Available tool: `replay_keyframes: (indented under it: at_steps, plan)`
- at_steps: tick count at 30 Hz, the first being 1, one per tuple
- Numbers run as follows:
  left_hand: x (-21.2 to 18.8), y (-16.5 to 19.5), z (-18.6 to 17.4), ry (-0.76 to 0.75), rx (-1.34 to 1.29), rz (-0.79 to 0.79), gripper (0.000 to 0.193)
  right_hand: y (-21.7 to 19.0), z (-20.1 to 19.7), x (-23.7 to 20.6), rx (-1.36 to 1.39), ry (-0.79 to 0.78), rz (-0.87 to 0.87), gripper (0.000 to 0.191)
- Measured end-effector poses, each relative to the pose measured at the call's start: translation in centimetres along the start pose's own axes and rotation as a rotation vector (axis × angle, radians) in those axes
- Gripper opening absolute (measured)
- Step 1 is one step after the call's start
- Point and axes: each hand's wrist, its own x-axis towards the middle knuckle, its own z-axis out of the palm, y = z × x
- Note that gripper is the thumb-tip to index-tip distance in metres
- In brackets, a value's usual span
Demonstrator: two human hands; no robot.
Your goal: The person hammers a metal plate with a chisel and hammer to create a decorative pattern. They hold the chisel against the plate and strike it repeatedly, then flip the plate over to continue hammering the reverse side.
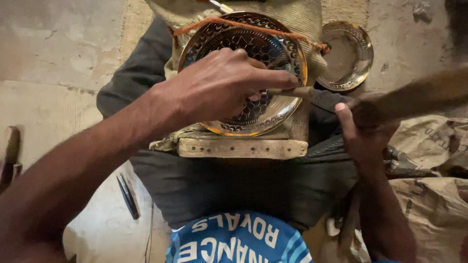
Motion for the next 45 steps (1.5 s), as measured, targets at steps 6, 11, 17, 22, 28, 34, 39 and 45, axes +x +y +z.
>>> replay_keyframes:
  at_steps: [6, 11, 17, 22, 28, 34, 39, 45]
  plan:
    - [-1.5, -0.8, -1.2, 0.327, -0.183, 0.153, 0.058, -2.6, 0.5, 0.2, -0.217, -0.175, 0.085, 0.032]
    - [-3.6, -1.1, -1.4, 0.64, -0.271, 0.013, 0.051, -5.1, 2.3, 0.8, 0.002, -0.336, -0.02, 0.025]
    - [-4.5, -0.9, -0.1, 0.597, -0.333, -0.054, 0.051, -7.3, 3.5, 6.0, -0.178, -0.21, -0.128, 0.03]
    - [-4.2, -0.1, 0.7, 0.535, -0.36, -0.124, 0.06, -8.8, 1.4, 8.4, -0.047, -0.318, -0.047, 0.036]
    - [-3.0, -0.6, 0.7, 0.493, -0.24, -0.03, 0.057, -6.7, -0.2, 5.9, -0.105, -0.237, -0.149, 0.036]
    - [-3.3, -0.8, 0.5, 0.462, -0.259, -0.052, 0.058, -4.7, -0.2, 6.0, -0.293, -0.118, -0.23, 0.028]
    - [-3.6, -0.7, 1.3, 0.505, -0.214, -0.071, 0.054, -5.0, -0.5, 8.4, -0.294, -0.229, -0.347, 0.027]
    - [-4.6, 0.1, 3.5, 0.682, -0.212, -0.192, 0.057, -6.8, -1.0, 11.7, -0.621, -0.308, -0.573, 0.036]
